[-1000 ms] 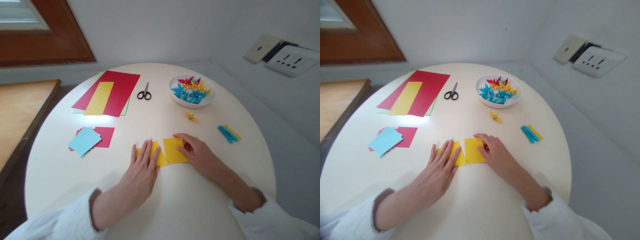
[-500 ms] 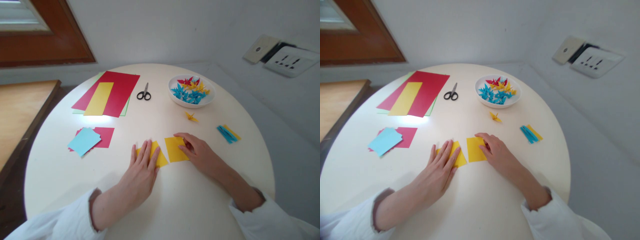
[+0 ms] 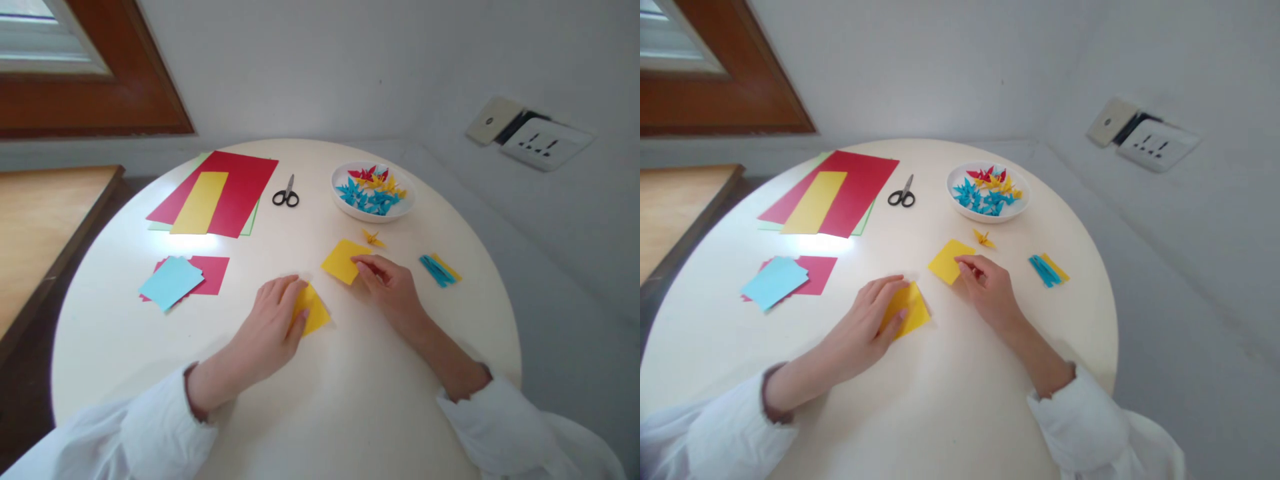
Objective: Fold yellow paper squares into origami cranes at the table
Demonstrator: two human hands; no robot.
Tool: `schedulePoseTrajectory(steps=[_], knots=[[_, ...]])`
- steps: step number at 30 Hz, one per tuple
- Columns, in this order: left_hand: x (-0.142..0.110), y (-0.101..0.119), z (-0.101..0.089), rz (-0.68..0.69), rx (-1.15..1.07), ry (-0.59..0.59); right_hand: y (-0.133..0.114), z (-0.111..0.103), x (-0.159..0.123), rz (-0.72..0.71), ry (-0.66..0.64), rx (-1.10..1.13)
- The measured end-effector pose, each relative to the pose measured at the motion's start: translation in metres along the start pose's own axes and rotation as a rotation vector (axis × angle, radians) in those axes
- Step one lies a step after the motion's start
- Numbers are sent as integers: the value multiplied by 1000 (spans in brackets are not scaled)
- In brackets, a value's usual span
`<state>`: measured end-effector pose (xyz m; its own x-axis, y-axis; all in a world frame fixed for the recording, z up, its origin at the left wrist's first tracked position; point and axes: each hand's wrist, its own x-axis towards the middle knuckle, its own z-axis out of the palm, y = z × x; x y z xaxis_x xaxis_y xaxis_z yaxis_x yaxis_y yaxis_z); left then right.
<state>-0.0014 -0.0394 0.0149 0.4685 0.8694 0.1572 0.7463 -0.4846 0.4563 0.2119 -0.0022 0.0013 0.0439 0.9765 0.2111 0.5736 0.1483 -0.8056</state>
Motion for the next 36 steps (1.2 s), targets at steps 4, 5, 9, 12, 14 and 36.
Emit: schedulePoseTrajectory(steps=[4,5,9,12,14,36], knots=[[8,-15,-6,-173,-62,68,-1,7,1,-38,-69,-16],[10,-19,-7,-200,-57,71,-1,9,2,-42,-79,-34],[14,-28,-8,-222,-4,0,-1,15,5,-52,-88,-97],[15,-28,-6,-220,5,-24,-4,17,7,-84,-103,-163],[15,-28,-4,-218,-2,-22,-8,17,8,-80,-92,-231],[8,-31,2,-162,-85,73,-35,33,-38,-600,-392,-209]])
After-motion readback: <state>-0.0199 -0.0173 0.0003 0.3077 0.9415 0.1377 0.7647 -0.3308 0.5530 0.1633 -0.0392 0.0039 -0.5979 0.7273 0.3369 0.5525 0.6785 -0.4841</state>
